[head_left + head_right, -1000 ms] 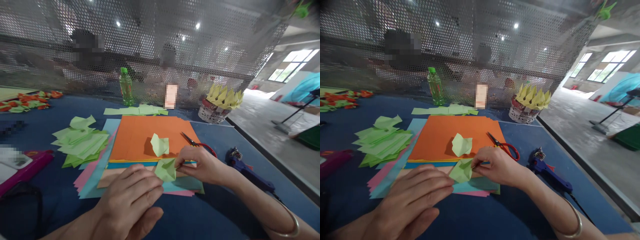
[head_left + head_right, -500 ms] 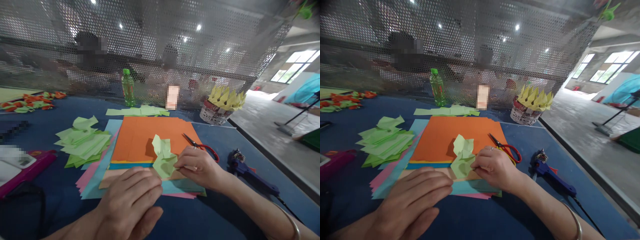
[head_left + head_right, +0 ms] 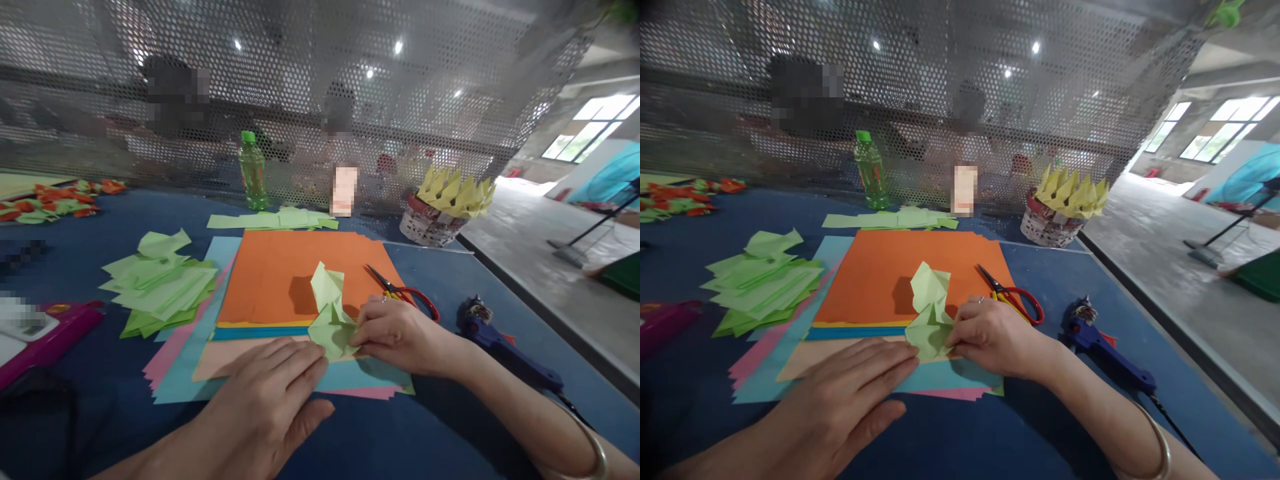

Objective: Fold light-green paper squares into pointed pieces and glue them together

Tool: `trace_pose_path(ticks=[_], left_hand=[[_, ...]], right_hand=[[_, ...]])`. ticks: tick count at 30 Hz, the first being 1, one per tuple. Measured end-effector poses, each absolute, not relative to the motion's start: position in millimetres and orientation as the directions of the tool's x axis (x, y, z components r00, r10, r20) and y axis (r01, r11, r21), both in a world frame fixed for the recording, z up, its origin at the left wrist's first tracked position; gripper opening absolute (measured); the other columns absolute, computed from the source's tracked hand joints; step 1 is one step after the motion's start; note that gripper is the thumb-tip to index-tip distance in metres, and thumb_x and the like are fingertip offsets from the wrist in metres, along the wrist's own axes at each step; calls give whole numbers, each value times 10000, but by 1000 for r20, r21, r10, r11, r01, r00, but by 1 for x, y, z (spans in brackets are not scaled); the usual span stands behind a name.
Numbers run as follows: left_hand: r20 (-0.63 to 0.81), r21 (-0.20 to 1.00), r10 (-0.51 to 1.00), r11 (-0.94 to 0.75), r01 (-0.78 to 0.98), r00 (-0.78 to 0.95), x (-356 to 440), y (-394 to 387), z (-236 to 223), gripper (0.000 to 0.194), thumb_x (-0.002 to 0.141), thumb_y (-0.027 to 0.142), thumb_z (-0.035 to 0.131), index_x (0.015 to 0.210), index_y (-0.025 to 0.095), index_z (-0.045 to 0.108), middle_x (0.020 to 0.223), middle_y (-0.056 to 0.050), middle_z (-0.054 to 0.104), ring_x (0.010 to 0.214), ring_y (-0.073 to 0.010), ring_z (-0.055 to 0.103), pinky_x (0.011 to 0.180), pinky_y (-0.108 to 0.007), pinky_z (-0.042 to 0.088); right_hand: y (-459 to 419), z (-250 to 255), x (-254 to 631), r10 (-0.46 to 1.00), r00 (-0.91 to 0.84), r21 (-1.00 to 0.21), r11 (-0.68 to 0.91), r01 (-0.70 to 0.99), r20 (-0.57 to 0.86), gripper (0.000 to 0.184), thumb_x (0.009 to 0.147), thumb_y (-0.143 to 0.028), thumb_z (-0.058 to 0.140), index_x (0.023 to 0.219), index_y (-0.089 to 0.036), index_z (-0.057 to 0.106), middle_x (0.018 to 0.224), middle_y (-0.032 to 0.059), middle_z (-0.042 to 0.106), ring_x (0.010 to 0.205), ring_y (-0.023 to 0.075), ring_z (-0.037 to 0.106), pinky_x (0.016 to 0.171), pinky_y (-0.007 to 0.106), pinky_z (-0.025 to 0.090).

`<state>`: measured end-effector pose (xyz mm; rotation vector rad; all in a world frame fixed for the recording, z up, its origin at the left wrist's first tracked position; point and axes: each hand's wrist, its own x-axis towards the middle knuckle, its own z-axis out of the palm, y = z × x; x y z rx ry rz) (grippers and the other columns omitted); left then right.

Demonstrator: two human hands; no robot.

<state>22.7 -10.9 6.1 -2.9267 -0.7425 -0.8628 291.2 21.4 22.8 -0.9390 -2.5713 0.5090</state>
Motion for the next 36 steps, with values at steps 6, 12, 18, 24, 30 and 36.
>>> trace_pose_path(ticks=[6, 12, 18, 24, 30, 36], left_hand=[[476, 129, 449, -886, 445, 756, 23, -10, 1, 343, 1043, 344, 442, 1238, 126, 623, 1160, -124, 694, 1016, -293, 659, 858, -438, 545], [323, 136, 483, -875, 465, 814, 24, -8, -2, 452, 1023, 461, 465, 1371, 186, 555, 1233, -126, 646, 1076, -318, 622, 872, -457, 527], [303, 127, 487, -873, 472, 819, 23, -7, -2, 454, 1020, 504, 448, 1378, 246, 555, 1282, -114, 624, 1105, -326, 601, 901, -488, 504], [329, 146, 488, -872, 467, 808, 23, -7, -2, 431, 1032, 490, 428, 1357, 241, 565, 1279, -107, 626, 1110, -313, 593, 907, -467, 498], [323, 173, 489, -872, 458, 810, 23, -6, -1, 406, 1047, 466, 403, 1331, 233, 575, 1254, -98, 633, 1057, -293, 604, 854, -430, 511], [335, 182, 510, -860, 476, 792, 24, -7, -1, 409, 1045, 485, 397, 1318, 241, 582, 1251, -95, 632, 1052, -287, 602, 857, -423, 504]], right_hand=[[21, 25, 293, 714, -678, -570, 634, 523, 173, 73, 880, -148, 699, 931, -184, 735, 856, 34, 675, 814, 148, 632, 727, 254, 488], [23, 24, 296, 714, -689, -614, 602, 511, 127, 39, 875, -171, 723, 879, -175, 762, 838, 29, 664, 798, 136, 622, 718, 237, 480], [23, 26, 296, 716, -689, -652, 575, 495, 109, 92, 876, -260, 742, 859, -169, 743, 813, 19, 664, 786, 130, 612, 711, 229, 472], [18, 25, 288, 807, -587, -589, 507, 630, 66, 78, 868, -215, 714, 807, -171, 696, 767, 0, 641, 724, 118, 593, 660, 220, 433], [11, 25, 279, 892, -451, -559, 384, 735, 18, 71, 816, -174, 678, 749, -182, 655, 725, -29, 596, 647, 90, 550, 598, 195, 383], [7, 26, 272, 931, -365, -548, 307, 778, 4, 85, 769, -124, 655, 706, -181, 645, 703, -30, 609, 635, 92, 543, 612, 205, 372]])
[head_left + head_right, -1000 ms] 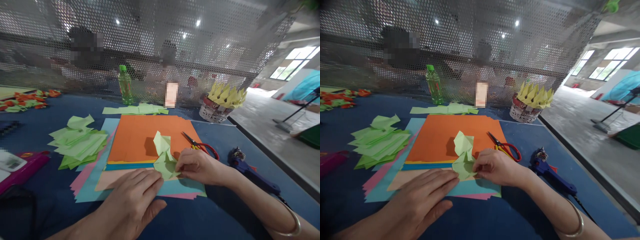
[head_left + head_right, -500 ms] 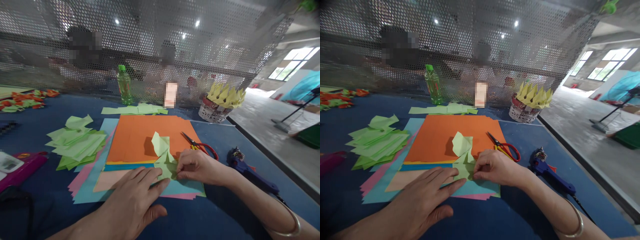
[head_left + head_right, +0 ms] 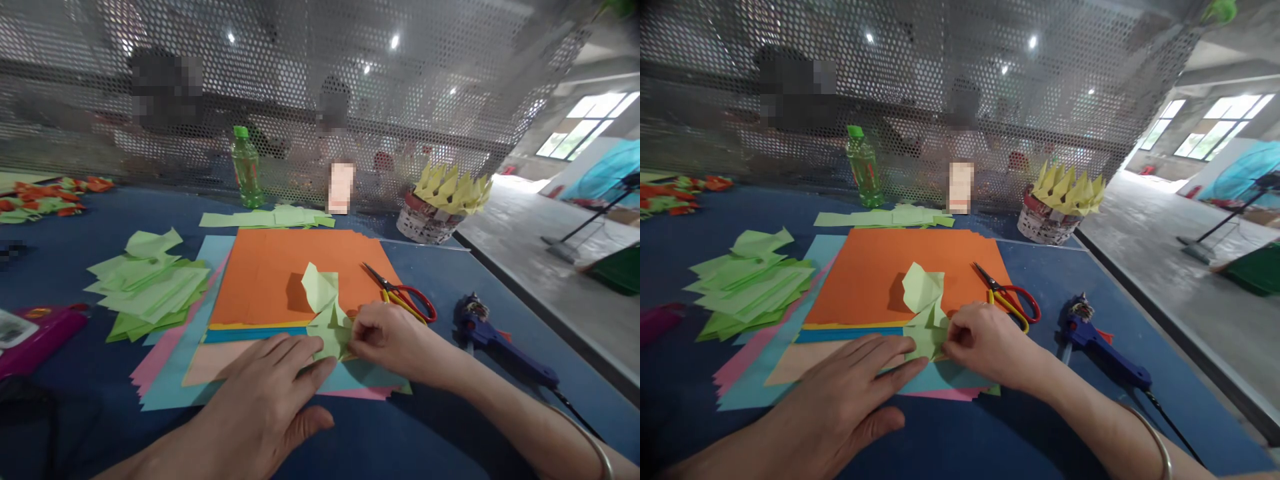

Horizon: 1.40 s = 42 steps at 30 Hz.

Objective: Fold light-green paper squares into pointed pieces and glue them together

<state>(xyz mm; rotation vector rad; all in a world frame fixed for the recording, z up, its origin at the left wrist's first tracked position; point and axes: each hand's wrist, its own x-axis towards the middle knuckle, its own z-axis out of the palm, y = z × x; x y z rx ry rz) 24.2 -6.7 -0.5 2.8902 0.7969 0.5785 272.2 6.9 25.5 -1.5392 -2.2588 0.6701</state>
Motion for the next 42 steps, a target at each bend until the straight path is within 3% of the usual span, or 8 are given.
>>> trace_pose_path(ticks=[11, 21, 37, 42], left_hand=[[326, 155, 481, -877, 456, 814, 24, -4, 0, 393, 1040, 473, 420, 1292, 227, 595, 1219, -96, 641, 1019, -296, 607, 809, -418, 500], [215, 186, 529, -847, 498, 821, 30, -5, -6, 564, 1018, 545, 422, 1529, 324, 333, 1342, -99, 558, 1160, -344, 543, 908, -534, 476], [219, 146, 534, -846, 513, 817, 33, -5, -5, 542, 998, 581, 439, 1470, 313, 440, 1320, -95, 572, 1133, -331, 552, 885, -482, 463], [227, 161, 523, -852, 498, 822, 33, -4, -4, 554, 1005, 569, 431, 1494, 309, 405, 1330, -104, 569, 1129, -340, 557, 868, -492, 472]], right_hand=[[4, 22, 267, 937, -345, -486, 328, 810, 56, 94, 807, -139, 658, 731, -187, 630, 705, -30, 614, 658, 106, 523, 634, 225, 350], [4, 21, 270, 926, -371, -484, 354, 800, 64, 84, 826, -171, 701, 761, -190, 652, 718, -31, 619, 657, 101, 531, 633, 222, 341], [4, 26, 269, 930, -365, -469, 340, 815, 41, 87, 828, -190, 713, 760, -188, 659, 717, -30, 613, 655, 106, 533, 630, 226, 340], [4, 25, 269, 933, -359, -468, 333, 819, 36, 90, 833, -200, 709, 759, -187, 659, 716, -25, 612, 653, 111, 536, 627, 231, 346]])
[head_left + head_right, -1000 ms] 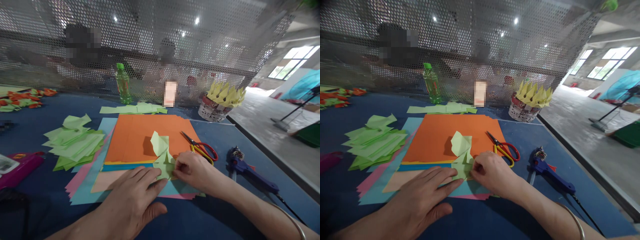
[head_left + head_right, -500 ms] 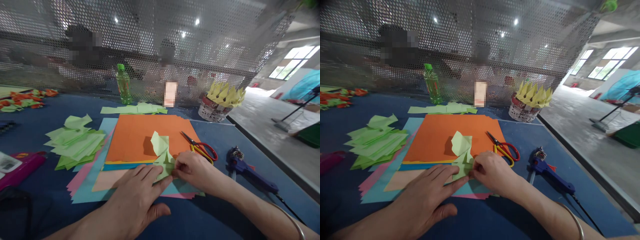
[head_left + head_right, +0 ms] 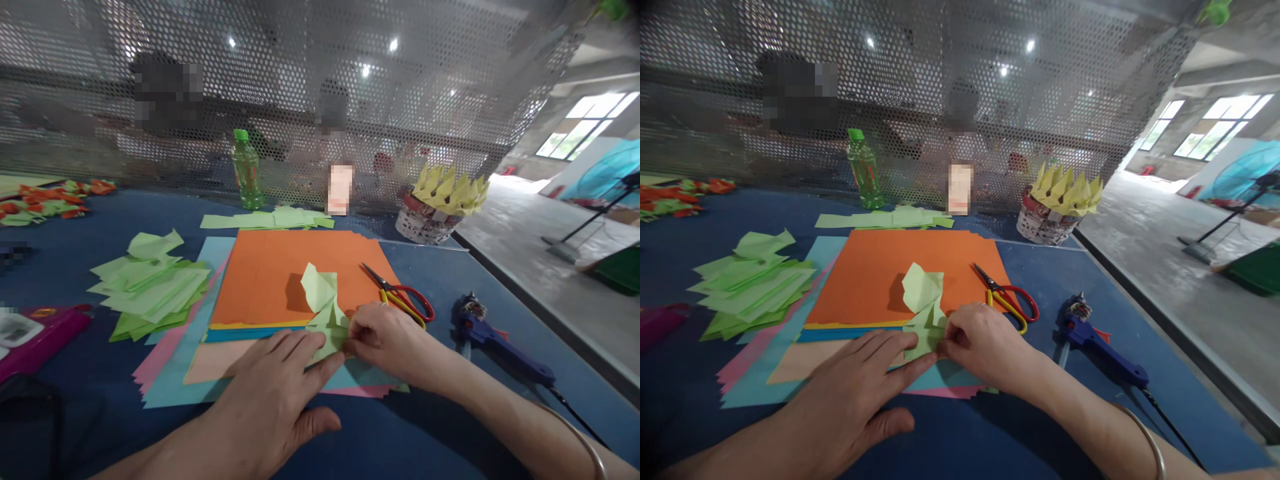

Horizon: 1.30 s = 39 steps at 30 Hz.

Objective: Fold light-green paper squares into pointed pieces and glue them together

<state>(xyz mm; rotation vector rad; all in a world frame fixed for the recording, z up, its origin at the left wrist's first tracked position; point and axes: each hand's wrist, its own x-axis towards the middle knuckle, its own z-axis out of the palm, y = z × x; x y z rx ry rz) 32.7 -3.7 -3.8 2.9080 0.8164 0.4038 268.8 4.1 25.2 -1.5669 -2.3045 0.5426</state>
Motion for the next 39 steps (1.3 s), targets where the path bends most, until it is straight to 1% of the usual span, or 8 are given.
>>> trace_pose_path(ticks=[6, 11, 21, 27, 31, 34, 37, 39], left_hand=[[210, 157, 528, -849, 505, 823, 33, -5, -3, 541, 1004, 582, 413, 1455, 288, 460, 1300, -114, 587, 1110, -354, 568, 850, -510, 485], [218, 154, 528, -849, 505, 821, 33, -5, -4, 545, 1003, 572, 430, 1473, 297, 433, 1327, -113, 573, 1135, -354, 559, 874, -518, 477], [237, 155, 525, -851, 501, 818, 33, -5, -3, 535, 990, 577, 460, 1439, 288, 491, 1299, -110, 595, 1125, -342, 567, 898, -495, 455], [287, 163, 516, -857, 489, 808, 34, -4, -3, 492, 990, 572, 469, 1384, 290, 557, 1281, -100, 600, 1101, -312, 570, 908, -453, 457], [279, 188, 518, -855, 483, 808, 30, -5, -1, 458, 997, 560, 465, 1345, 286, 584, 1277, -104, 604, 1114, -319, 577, 896, -458, 482], [276, 253, 535, -842, 477, 798, 23, -2, 2, 419, 1020, 494, 467, 1375, 282, 535, 1309, -92, 590, 1153, -291, 569, 910, -417, 498], [322, 326, 587, -805, 495, 743, 14, 8, 5, 377, 1057, 362, 423, 1414, 245, 462, 1359, -93, 554, 1227, -251, 531, 981, -378, 474], [347, 355, 646, -762, 542, 680, 10, 16, 6, 303, 1057, 240, 389, 1334, 237, 511, 1357, -81, 546, 1263, -236, 502, 1050, -397, 432]], right_hand=[[4, 25, 269, 932, -360, -468, 337, 817, 43, 92, 827, -203, 717, 758, -187, 658, 719, -23, 617, 660, 113, 538, 628, 230, 348], [4, 24, 270, 930, -364, -476, 345, 809, 55, 105, 834, -222, 720, 764, -189, 651, 730, -25, 620, 676, 115, 540, 637, 230, 351], [6, 22, 270, 934, -353, -467, 339, 817, 60, 168, 824, -230, 750, 760, -190, 600, 716, -32, 613, 702, 126, 533, 643, 233, 348], [8, 20, 273, 946, -321, -470, 302, 829, 42, 163, 793, -118, 710, 764, -194, 569, 694, -47, 586, 674, 116, 515, 618, 227, 328], [9, 21, 275, 945, -328, -500, 293, 815, 18, 159, 808, -142, 714, 775, -196, 568, 719, -42, 599, 678, 116, 526, 618, 221, 337], [9, 23, 276, 948, -317, -509, 276, 815, 6, 158, 806, -144, 713, 771, -196, 568, 718, -42, 597, 681, 117, 527, 610, 218, 334], [8, 24, 277, 949, -314, -500, 277, 820, 11, 158, 784, -94, 691, 771, -195, 569, 713, -46, 585, 664, 112, 511, 605, 222, 321], [7, 24, 277, 948, -318, -497, 280, 821, 8, 151, 784, -93, 685, 782, -196, 575, 717, -46, 583, 662, 113, 505, 609, 227, 317]])
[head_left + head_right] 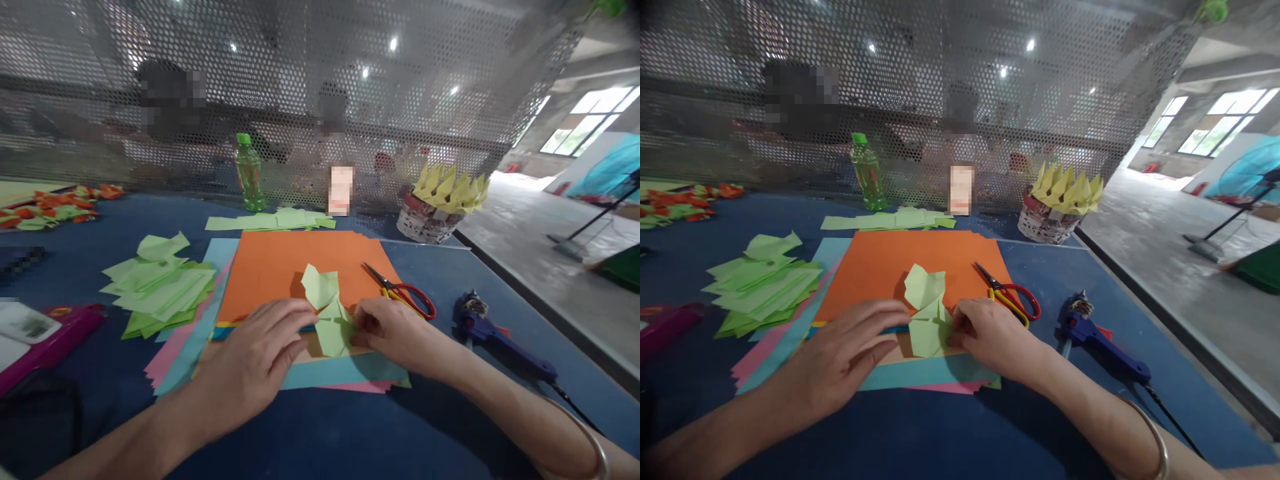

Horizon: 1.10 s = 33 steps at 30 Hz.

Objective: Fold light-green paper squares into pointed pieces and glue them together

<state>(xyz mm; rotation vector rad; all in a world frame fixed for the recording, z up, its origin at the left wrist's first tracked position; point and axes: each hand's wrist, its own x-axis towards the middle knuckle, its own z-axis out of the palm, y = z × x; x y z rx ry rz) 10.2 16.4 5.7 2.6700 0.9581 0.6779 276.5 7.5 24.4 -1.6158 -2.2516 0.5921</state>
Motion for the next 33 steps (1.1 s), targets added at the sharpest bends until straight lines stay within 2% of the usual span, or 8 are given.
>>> trace_pose_path(ticks=[5, 9, 13, 16, 21, 26, 30, 33], left_hand=[[324, 345, 597, -797, 496, 734, 11, 34, 2, 398, 1006, 118, 387, 1350, 277, 509, 1385, -68, 520, 1282, -235, 487, 1061, -424, 436], [375, 274, 535, -844, 460, 757, 19, 41, 0, 359, 978, 84, 401, 1235, 236, 600, 1294, -99, 548, 1174, -246, 542, 978, -418, 475], [421, 265, 515, -857, 442, 747, 25, 36, 2, 234, 1014, 132, 425, 1029, 184, 652, 1065, -82, 606, 1000, -217, 574, 876, -365, 473], [448, 286, 515, -857, 428, 731, 29, 24, 3, 209, 1020, 166, 463, 941, 177, 656, 961, -59, 608, 921, -203, 573, 828, -350, 455], [413, 312, 530, -846, 432, 741, 29, 11, 4, 190, 994, 148, 503, 895, 192, 659, 928, -41, 615, 869, -200, 565, 791, -355, 431], [380, 375, 549, -827, 419, 745, 24, 8, 4, 177, 995, 158, 518, 903, 203, 662, 955, -35, 637, 883, -206, 570, 782, -360, 426], [374, 458, 563, -803, 381, 737, 21, 6, 3, 170, 996, 157, 518, 973, 226, 672, 1028, -15, 668, 936, -191, 612, 829, -330, 456], [388, 470, 562, -803, 367, 730, 20, 6, 1, 187, 999, 150, 503, 1000, 229, 673, 1050, -4, 685, 945, -178, 636, 837, -307, 468]], right_hand=[[10, 24, 277, 935, -353, -507, 318, 801, 30, 181, 759, -28, 638, 789, -194, 574, 726, -44, 580, 685, 117, 512, 632, 224, 334], [11, 22, 278, 927, -372, -509, 343, 790, 48, 219, 741, 14, 617, 779, -195, 564, 737, -40, 589, 706, 123, 527, 644, 226, 349], [6, 24, 275, 919, -369, -519, 385, 763, 140, 135, 837, -128, 687, 817, -198, 572, 816, -11, 625, 771, 147, 562, 677, 247, 383], [-4, 29, 267, 850, -461, -493, 525, 693, 256, 103, 886, -231, 696, 888, -194, 600, 898, 15, 648, 869, 167, 584, 775, 273, 408], [-15, 27, 257, 773, -614, -411, 617, 671, 157, 312, 814, -432, 785, 968, -197, 650, 925, 27, 657, 866, 188, 596, 756, 291, 410], [-15, 23, 256, 766, -627, -388, 626, 677, 141, 98, 905, -276, 692, 853, -198, 665, 853, 12, 682, 818, 167, 599, 743, 291, 392], [-15, 25, 256, 799, -593, -450, 569, 688, 104, 66, 878, -229, 706, 849, -205, 653, 848, -3, 692, 798, 155, 593, 737, 279, 395], [-17, 26, 256, 844, -530, -517, 491, 701, 82, 104, 855, -230, 722, 893, -217, 626, 856, -22, 694, 801, 148, 590, 724, 264, 398]])
